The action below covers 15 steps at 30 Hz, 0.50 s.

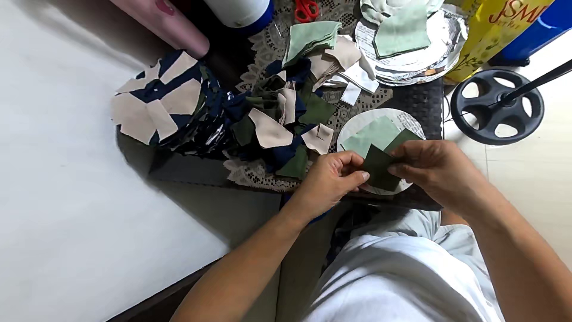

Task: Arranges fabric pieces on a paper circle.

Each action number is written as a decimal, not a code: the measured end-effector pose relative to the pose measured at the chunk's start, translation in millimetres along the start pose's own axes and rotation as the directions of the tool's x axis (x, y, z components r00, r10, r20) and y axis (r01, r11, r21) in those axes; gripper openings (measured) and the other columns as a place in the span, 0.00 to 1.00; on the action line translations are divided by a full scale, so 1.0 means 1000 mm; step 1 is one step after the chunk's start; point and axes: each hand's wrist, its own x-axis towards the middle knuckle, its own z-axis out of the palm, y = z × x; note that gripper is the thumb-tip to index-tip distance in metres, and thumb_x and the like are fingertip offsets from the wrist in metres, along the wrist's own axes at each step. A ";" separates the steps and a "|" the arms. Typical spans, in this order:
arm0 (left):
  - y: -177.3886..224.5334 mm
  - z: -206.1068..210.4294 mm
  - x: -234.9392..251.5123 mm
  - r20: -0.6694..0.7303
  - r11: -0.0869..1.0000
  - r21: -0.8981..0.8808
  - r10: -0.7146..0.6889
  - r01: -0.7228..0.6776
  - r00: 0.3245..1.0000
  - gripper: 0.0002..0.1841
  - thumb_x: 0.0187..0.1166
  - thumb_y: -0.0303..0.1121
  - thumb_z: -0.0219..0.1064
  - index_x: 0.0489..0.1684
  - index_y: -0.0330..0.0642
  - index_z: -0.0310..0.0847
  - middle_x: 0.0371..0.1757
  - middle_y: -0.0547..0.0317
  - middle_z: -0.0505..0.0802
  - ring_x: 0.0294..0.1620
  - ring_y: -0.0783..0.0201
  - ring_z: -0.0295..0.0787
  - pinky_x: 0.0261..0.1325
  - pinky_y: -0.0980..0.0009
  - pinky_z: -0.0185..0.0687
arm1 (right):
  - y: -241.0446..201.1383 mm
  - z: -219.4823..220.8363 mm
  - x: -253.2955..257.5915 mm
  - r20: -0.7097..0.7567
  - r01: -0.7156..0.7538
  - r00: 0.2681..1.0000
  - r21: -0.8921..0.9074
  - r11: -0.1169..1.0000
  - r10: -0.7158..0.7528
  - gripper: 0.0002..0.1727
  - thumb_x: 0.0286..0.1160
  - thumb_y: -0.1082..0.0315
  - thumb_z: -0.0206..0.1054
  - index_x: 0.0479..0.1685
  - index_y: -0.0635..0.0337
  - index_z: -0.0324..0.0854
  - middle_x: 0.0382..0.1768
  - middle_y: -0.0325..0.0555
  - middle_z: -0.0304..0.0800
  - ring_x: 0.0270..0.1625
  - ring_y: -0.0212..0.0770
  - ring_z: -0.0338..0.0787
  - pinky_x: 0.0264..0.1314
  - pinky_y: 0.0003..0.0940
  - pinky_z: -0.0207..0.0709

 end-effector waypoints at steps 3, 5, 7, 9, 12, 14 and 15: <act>-0.013 0.001 0.004 -0.144 0.811 0.441 0.488 -0.385 0.861 0.06 0.74 0.23 0.70 0.44 0.35 0.90 0.40 0.60 0.94 0.41 0.76 0.91 0.48 0.80 0.88 | 0.003 0.003 0.004 -0.060 0.208 0.975 -0.111 0.972 -0.215 0.08 0.68 0.78 0.72 0.39 0.55 0.91 0.39 0.34 0.91 0.41 0.22 0.88 0.45 0.19 0.82; -0.023 -0.002 0.011 -0.056 0.535 0.673 0.724 -0.510 0.687 0.05 0.75 0.23 0.70 0.41 0.34 0.92 0.43 0.51 0.95 0.49 0.63 0.92 0.57 0.70 0.87 | 0.011 0.008 0.009 -0.083 0.329 0.932 -0.213 0.920 -0.353 0.10 0.67 0.77 0.71 0.38 0.52 0.94 0.51 0.40 0.91 0.57 0.32 0.87 0.61 0.29 0.80; -0.037 -0.004 0.012 0.064 0.340 0.782 0.790 -0.523 0.609 0.07 0.76 0.24 0.68 0.40 0.38 0.94 0.44 0.49 0.96 0.53 0.54 0.92 0.60 0.61 0.85 | 0.024 0.012 0.017 -0.065 0.406 0.892 -0.320 0.856 -0.447 0.12 0.66 0.76 0.69 0.36 0.49 0.96 0.59 0.48 0.90 0.64 0.48 0.83 0.65 0.48 0.74; -0.051 -0.003 0.008 0.142 0.288 0.799 0.763 -0.528 0.631 0.07 0.77 0.27 0.68 0.41 0.42 0.95 0.46 0.52 0.96 0.56 0.52 0.91 0.63 0.57 0.84 | 0.036 0.015 0.021 -0.024 0.441 0.870 -0.407 0.800 -0.492 0.12 0.66 0.74 0.69 0.34 0.46 0.97 0.64 0.51 0.88 0.68 0.57 0.81 0.65 0.59 0.71; -0.062 0.000 0.002 0.174 0.352 0.748 0.714 -0.563 0.678 0.10 0.75 0.26 0.65 0.38 0.43 0.95 0.46 0.55 0.96 0.57 0.55 0.90 0.65 0.58 0.81 | 0.047 0.017 0.021 0.014 0.457 0.860 -0.464 0.759 -0.510 0.12 0.65 0.73 0.68 0.31 0.45 0.97 0.67 0.52 0.87 0.72 0.61 0.79 0.63 0.61 0.69; -0.063 -0.002 -0.001 0.127 0.427 0.717 0.697 -0.551 0.706 0.12 0.73 0.25 0.63 0.39 0.43 0.96 0.46 0.56 0.97 0.57 0.57 0.90 0.65 0.60 0.81 | 0.049 0.017 0.019 0.026 0.463 0.857 -0.475 0.748 -0.514 0.12 0.64 0.73 0.68 0.31 0.45 0.97 0.68 0.52 0.87 0.72 0.61 0.78 0.63 0.60 0.69; -0.061 -0.003 0.000 0.087 0.471 0.704 0.685 -0.531 0.723 0.12 0.73 0.24 0.62 0.39 0.42 0.96 0.47 0.55 0.97 0.58 0.57 0.90 0.64 0.60 0.82 | 0.049 0.016 0.018 0.027 0.468 0.854 -0.474 0.746 -0.519 0.12 0.64 0.73 0.69 0.31 0.45 0.97 0.68 0.52 0.87 0.72 0.61 0.78 0.63 0.60 0.69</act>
